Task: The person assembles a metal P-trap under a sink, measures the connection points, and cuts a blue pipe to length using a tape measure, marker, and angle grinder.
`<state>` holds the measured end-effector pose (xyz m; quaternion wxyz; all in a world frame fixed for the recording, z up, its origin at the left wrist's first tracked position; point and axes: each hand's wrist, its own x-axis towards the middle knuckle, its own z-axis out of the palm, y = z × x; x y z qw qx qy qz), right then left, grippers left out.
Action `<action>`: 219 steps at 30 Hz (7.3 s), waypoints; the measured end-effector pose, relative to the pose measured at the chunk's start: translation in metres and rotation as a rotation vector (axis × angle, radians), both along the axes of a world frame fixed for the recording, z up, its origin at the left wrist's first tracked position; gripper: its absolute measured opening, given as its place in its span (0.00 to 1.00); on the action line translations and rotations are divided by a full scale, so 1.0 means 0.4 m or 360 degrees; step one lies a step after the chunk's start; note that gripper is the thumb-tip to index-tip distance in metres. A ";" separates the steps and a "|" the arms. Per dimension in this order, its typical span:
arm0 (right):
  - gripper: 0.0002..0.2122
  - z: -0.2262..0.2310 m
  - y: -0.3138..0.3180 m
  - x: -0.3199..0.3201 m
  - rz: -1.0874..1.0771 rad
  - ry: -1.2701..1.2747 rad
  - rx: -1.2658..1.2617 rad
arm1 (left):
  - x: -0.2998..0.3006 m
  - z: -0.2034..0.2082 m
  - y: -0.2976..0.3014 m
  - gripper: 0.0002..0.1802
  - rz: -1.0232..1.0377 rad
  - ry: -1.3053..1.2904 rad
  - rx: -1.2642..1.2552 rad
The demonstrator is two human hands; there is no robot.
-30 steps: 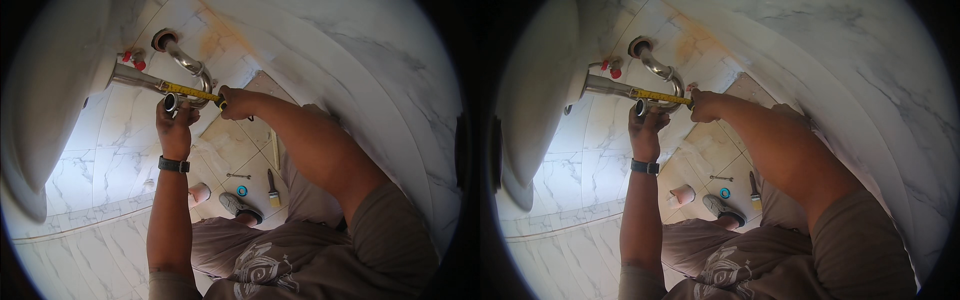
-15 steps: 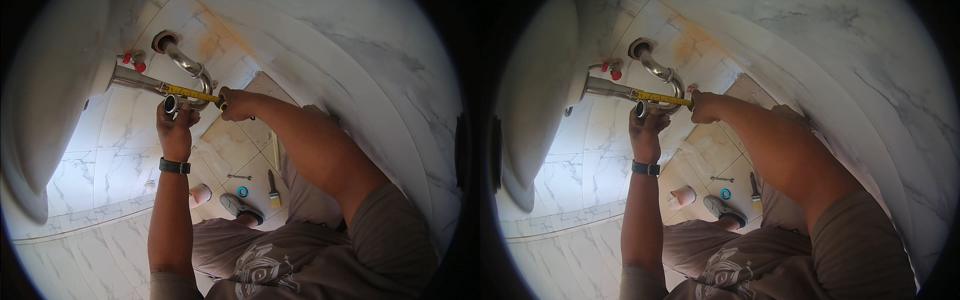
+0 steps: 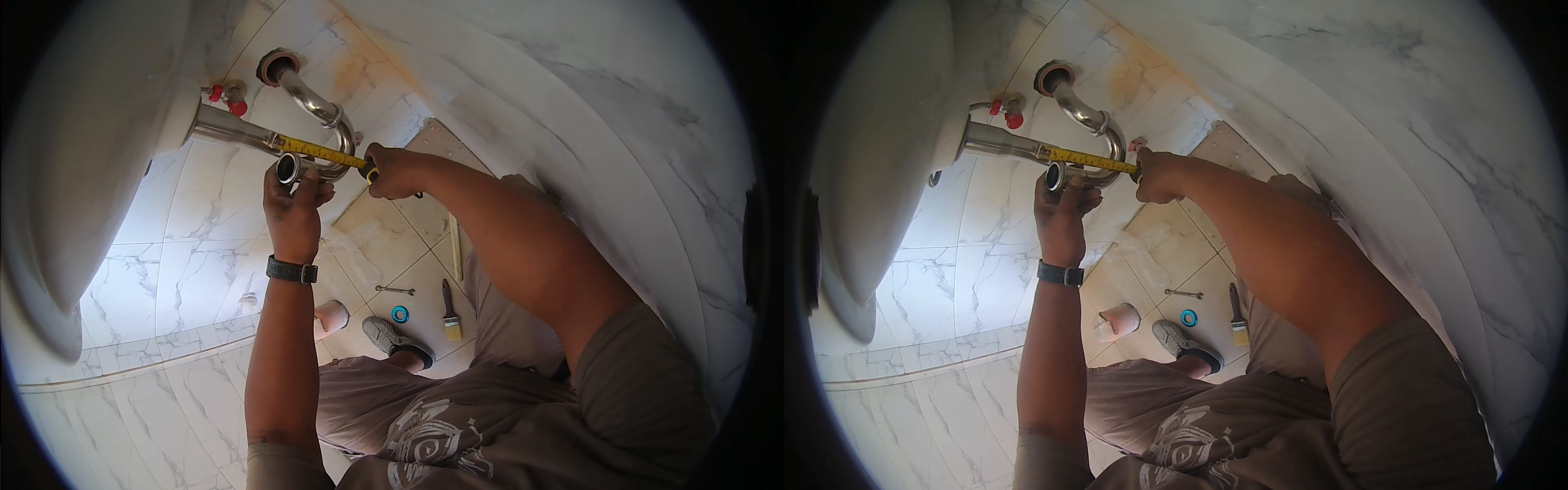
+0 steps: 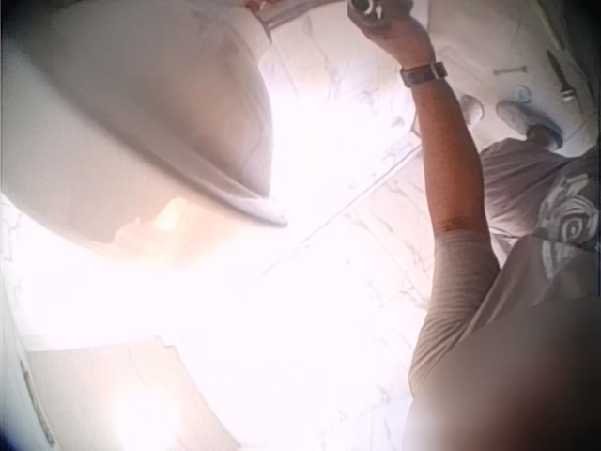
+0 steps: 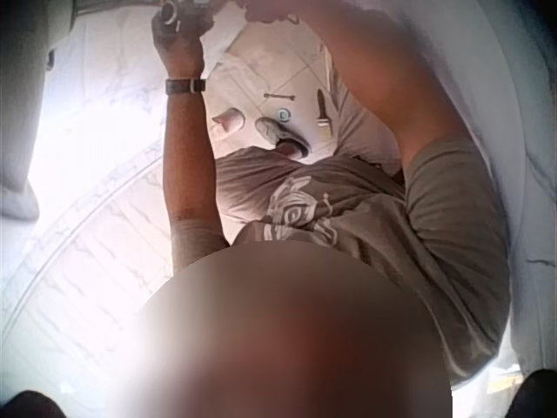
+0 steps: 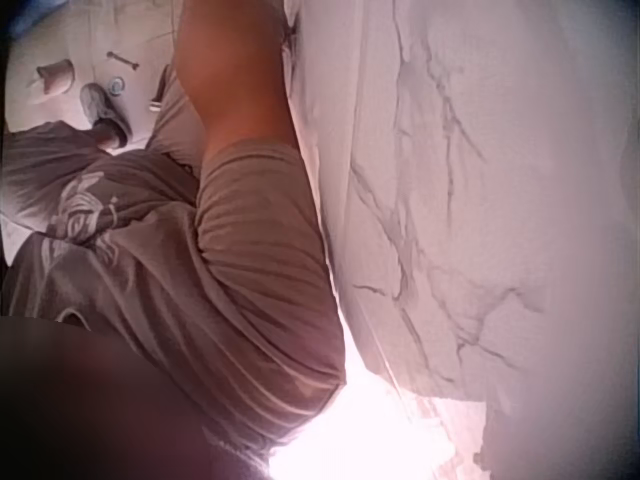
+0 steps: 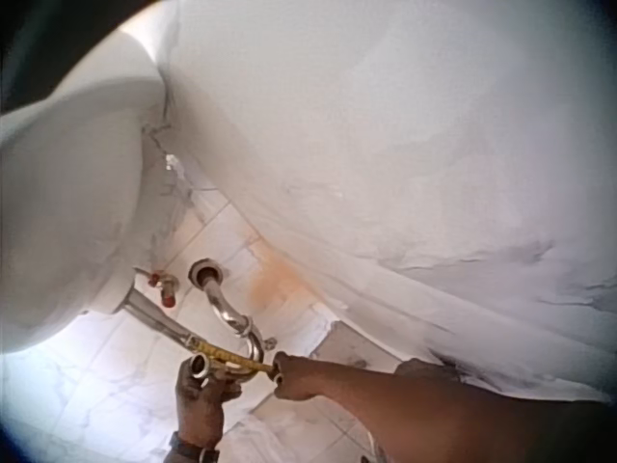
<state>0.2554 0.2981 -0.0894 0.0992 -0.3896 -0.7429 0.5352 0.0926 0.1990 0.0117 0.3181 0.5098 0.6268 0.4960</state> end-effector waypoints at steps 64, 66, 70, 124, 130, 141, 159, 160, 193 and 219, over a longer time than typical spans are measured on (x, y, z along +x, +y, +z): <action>0.22 -0.004 0.022 0.055 -0.0977 0.0237 -0.0640 | 0.007 -0.430 -0.445 0.24 -0.0027 0.0740 -0.1200; 0.22 -0.006 0.002 0.051 -0.0898 0.0140 -0.0610 | -0.003 -0.482 -0.471 0.22 0.0007 0.0780 -0.1398; 0.24 -0.026 -0.045 0.033 -0.0753 0.0016 -0.0527 | -0.018 -0.553 -0.499 0.24 0.0109 0.0635 -0.1497; 0.24 -0.004 -0.224 -0.652 0.0821 -0.0564 -0.0713 | -0.594 -0.598 -1.374 0.19 0.1429 -0.1399 -0.0768; 0.25 -0.142 -0.289 -0.834 0.0930 -0.0587 -0.0935 | -0.383 -0.540 -1.535 0.17 0.1418 -0.1385 -0.0842; 0.29 -0.261 -0.534 -0.886 0.1360 -0.0592 -0.1151 | -0.155 -0.732 -1.665 0.44 0.2287 -0.0997 -0.1004; 0.31 -0.146 -0.565 -0.590 0.1272 -0.0857 -0.0710 | 0.119 -0.849 -1.676 0.23 0.1837 -0.0756 -0.0776; 0.32 -0.135 -0.560 -0.610 0.1278 -0.0838 -0.0667 | 0.195 -0.819 -1.698 0.21 0.1706 -0.0699 -0.0873; 0.27 0.045 -0.680 -0.886 0.1558 -0.0453 -0.0285 | 0.937 -0.757 -1.953 0.28 0.1631 -0.1331 -0.1907; 0.29 0.371 -0.611 -0.327 0.0925 -0.0119 -0.0097 | 0.642 -0.809 -1.873 0.27 0.2586 -0.0943 -0.2056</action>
